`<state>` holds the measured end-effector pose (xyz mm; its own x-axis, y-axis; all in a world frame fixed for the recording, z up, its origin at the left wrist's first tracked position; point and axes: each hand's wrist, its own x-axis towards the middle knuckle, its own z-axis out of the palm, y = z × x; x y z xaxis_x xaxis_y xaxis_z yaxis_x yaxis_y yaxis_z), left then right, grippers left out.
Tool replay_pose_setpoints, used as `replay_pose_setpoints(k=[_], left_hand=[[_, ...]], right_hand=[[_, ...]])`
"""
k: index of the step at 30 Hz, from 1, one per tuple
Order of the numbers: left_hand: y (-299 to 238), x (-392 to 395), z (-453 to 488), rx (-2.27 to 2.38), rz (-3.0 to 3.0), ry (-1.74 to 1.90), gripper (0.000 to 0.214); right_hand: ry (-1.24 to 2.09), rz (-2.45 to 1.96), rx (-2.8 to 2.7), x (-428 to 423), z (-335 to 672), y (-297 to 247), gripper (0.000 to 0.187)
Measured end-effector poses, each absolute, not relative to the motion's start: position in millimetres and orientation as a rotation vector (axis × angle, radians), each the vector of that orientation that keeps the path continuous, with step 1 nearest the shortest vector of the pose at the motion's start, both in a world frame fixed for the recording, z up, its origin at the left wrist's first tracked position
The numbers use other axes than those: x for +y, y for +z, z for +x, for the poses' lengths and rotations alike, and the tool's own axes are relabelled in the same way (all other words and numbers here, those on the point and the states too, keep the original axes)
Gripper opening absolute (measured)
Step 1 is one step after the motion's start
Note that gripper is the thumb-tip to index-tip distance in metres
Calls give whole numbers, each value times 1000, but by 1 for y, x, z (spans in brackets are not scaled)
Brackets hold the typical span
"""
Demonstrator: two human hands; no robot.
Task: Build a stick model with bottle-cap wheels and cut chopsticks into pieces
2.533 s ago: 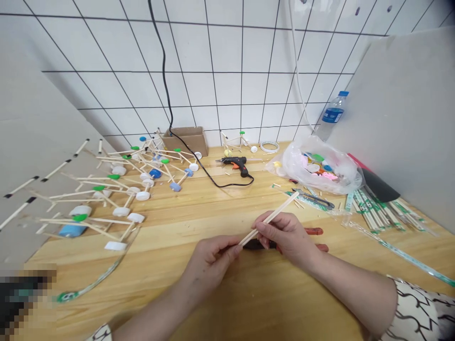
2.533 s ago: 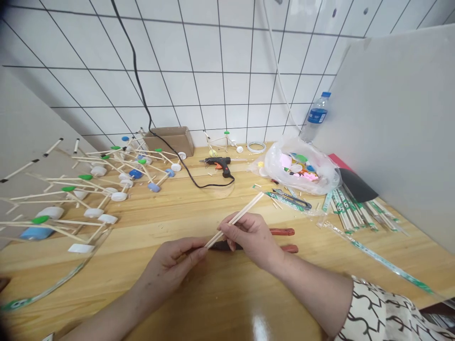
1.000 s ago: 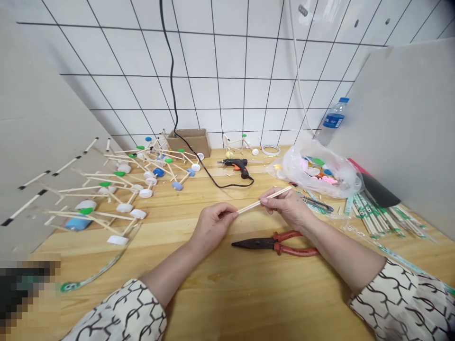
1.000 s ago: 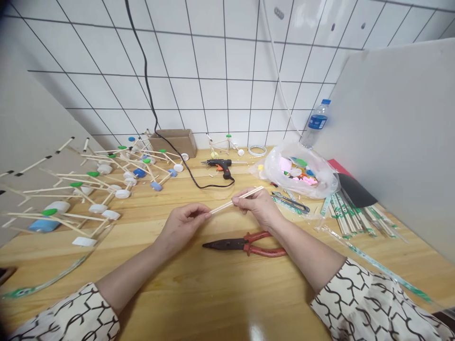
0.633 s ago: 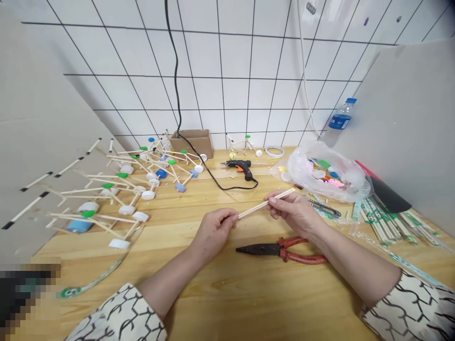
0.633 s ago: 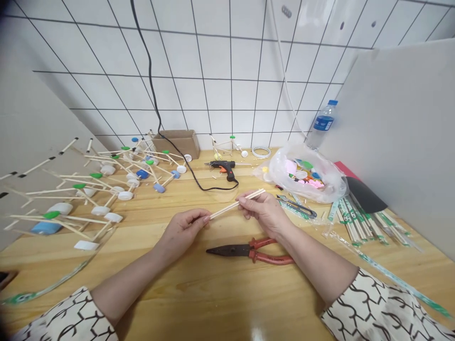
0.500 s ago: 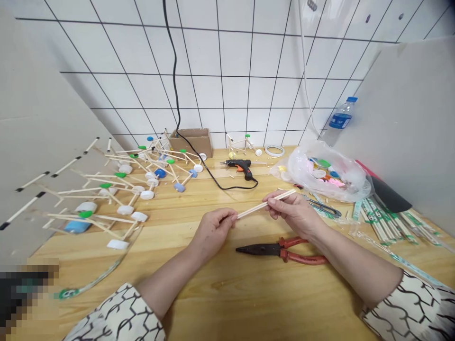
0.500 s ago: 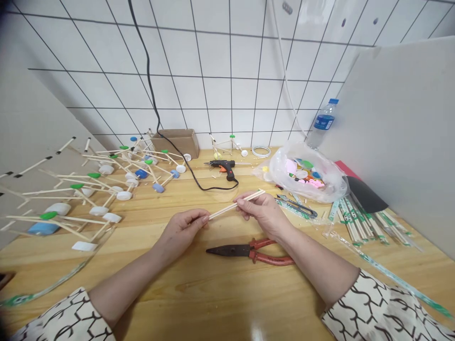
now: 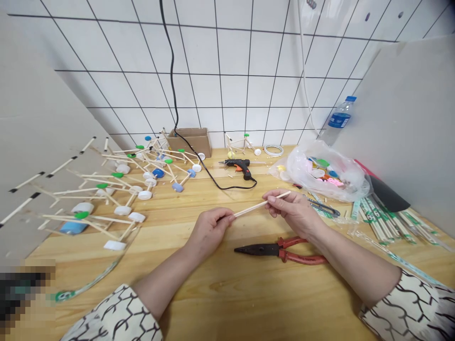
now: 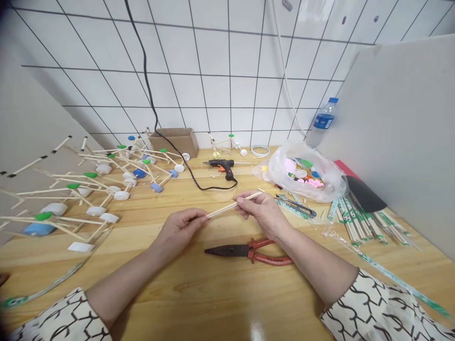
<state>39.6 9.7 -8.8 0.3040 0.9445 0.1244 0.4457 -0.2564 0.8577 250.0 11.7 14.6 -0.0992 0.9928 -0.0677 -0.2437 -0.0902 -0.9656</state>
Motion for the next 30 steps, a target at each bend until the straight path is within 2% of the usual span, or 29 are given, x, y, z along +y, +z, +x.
replay_pose_setpoints(k=[13,30], left_hand=[[-19,13,36,1240,1901,984,17],[-12,8,41,1262,1773,908,21]], right_hand=[[1346,-1039,-1022,18,255,7,18],[1305,-1037,-1122,16,260,9,19]])
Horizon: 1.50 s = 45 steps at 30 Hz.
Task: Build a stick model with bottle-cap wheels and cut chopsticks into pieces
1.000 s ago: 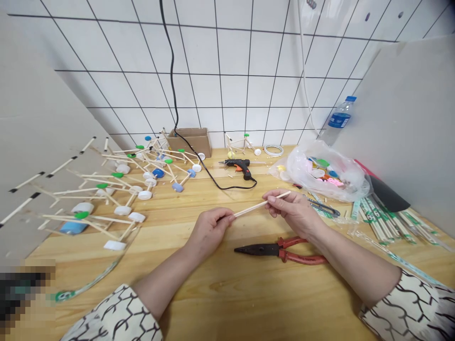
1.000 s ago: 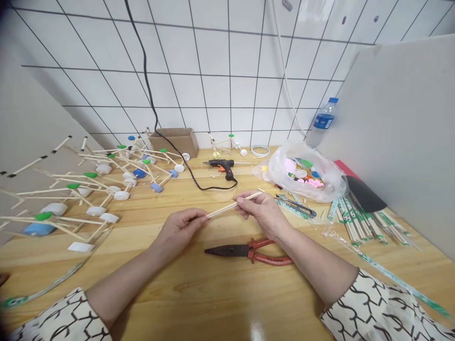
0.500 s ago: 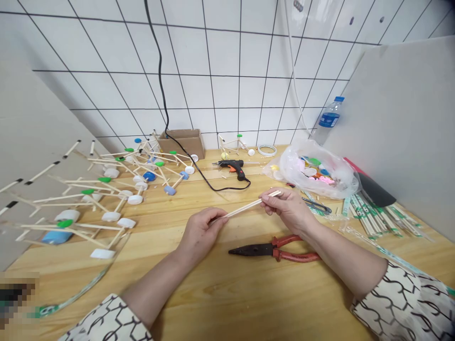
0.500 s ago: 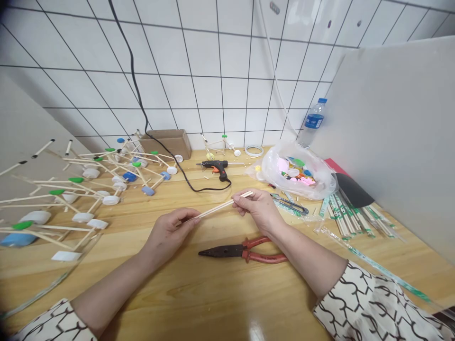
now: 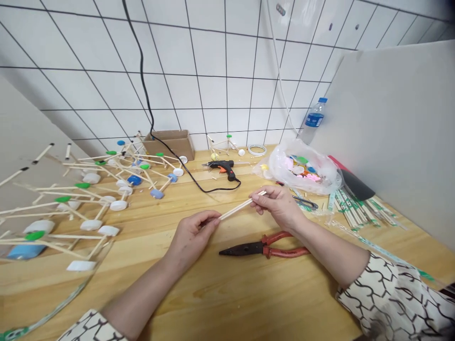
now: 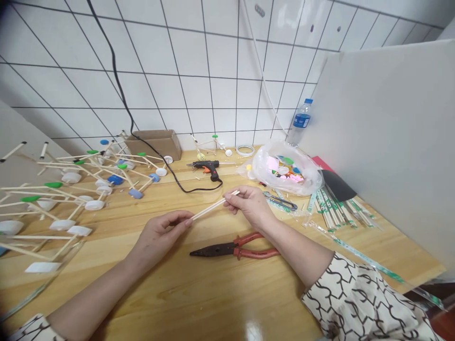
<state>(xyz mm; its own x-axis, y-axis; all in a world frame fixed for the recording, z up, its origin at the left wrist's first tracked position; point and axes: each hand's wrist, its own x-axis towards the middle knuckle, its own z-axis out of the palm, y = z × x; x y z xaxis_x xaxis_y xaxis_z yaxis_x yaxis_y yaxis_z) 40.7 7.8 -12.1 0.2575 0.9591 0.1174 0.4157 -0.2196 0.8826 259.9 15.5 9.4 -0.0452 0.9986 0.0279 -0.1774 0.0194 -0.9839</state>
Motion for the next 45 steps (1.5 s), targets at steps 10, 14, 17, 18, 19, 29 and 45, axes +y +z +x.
replay_pose_setpoints(k=[10,14,17,18,19,29,45], left_hand=[[-4,-2,47,1228,1603,933,17],[-2,2,44,1260,1444,970,15],[1,4,44,1262,1268,1033,17],[3,5,44,1260,1205,1053,19],[4,5,43,1255,1144,1069,20],[-1,16,36,1161,919,1076,24],[1,0,44,1126,1382,952,16]], right_hand=[[1312,-1134,-1394,3,250,28,24],[1016,-1390,-1819,-8,259,56,18],[755,-1559,-2218,-23,266,71,14],[703,-1593,-2313,-28,267,73,15],[679,-1614,-2389,-33,269,74,16],[575,-1593,-2667,-46,283,49,29],[1412,-1020,-1184,-22,284,23,23]])
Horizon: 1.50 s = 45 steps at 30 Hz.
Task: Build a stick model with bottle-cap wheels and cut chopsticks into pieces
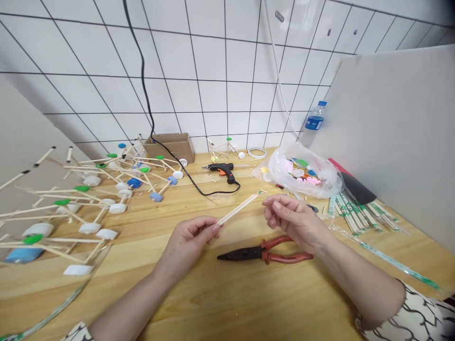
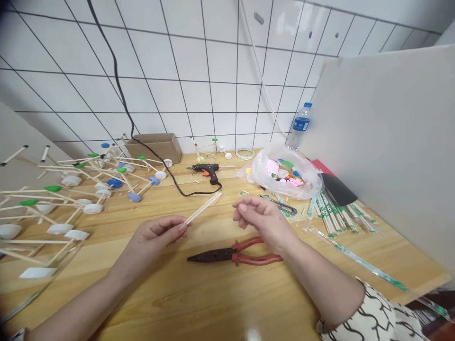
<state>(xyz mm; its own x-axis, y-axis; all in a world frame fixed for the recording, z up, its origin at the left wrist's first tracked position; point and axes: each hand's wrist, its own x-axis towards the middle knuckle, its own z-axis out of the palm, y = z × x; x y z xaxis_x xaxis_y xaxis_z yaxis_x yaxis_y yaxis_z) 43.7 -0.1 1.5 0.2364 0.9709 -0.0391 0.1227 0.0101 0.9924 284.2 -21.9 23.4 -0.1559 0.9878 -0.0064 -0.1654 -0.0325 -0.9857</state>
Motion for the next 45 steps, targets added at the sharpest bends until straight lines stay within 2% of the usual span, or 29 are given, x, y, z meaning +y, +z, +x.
replay_pose_setpoints(k=[4,9,45], left_hand=[[5,-9,48,1086,1488,873,16],[7,-13,50,1070,1486,802,17],[9,-12,50,1059,1274,662,22]], right_hand=[[1674,-860,-887,-24,274,22,25],[1783,-795,-791,-30,267,28,22],[1770,-809,-851,-31,267,20,20]])
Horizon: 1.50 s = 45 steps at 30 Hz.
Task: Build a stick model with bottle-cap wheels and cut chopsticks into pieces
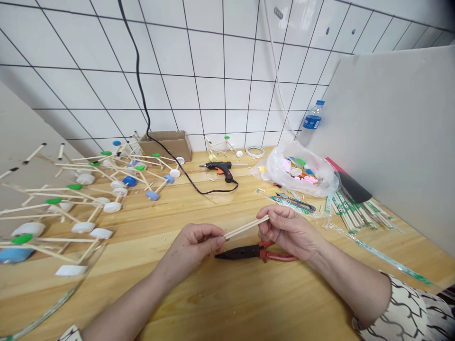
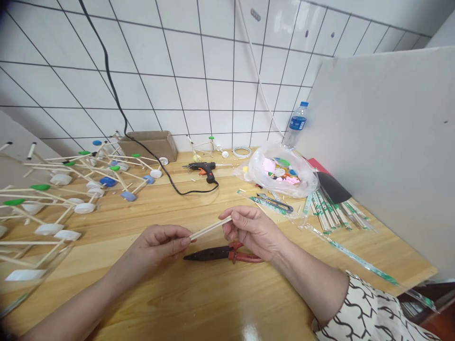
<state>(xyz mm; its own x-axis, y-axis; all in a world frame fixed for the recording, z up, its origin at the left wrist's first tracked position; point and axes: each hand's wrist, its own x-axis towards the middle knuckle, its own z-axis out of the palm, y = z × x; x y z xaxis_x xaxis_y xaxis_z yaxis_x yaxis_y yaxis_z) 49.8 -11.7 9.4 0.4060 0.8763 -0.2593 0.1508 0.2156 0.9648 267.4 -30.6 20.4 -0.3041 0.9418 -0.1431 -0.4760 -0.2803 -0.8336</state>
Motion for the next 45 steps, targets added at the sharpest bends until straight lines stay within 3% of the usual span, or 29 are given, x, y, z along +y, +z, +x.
replay_pose_setpoints(k=[16,20,25,30,33,38,42,45], left_hand=[[14,-7,46,1122,1486,616,23],[20,-8,47,1125,1765,620,23],[18,-11,43,1070,2231,637,26],[13,-11,40,978,2590,689,27],[12,-10,40,942,2765,761,25],[13,-10,38,961,2746,1238,21],[23,-15,41,1260,2107,1544,16],[31,-16,47,1269,1406,1487,16]], right_hand=[[1599,-888,-1064,-30,270,24,24],[1217,-1125,-1482,-33,272,24,23],[393,-1181,-2238,-39,272,24,23],[128,-1281,-2665,-41,264,25,21],[167,-1357,-2705,-44,259,25,20],[528,-1421,-2419,-47,259,25,31],[914,-1465,-2065,-48,258,20,36],[1111,-1453,-1909,-48,253,15,35]])
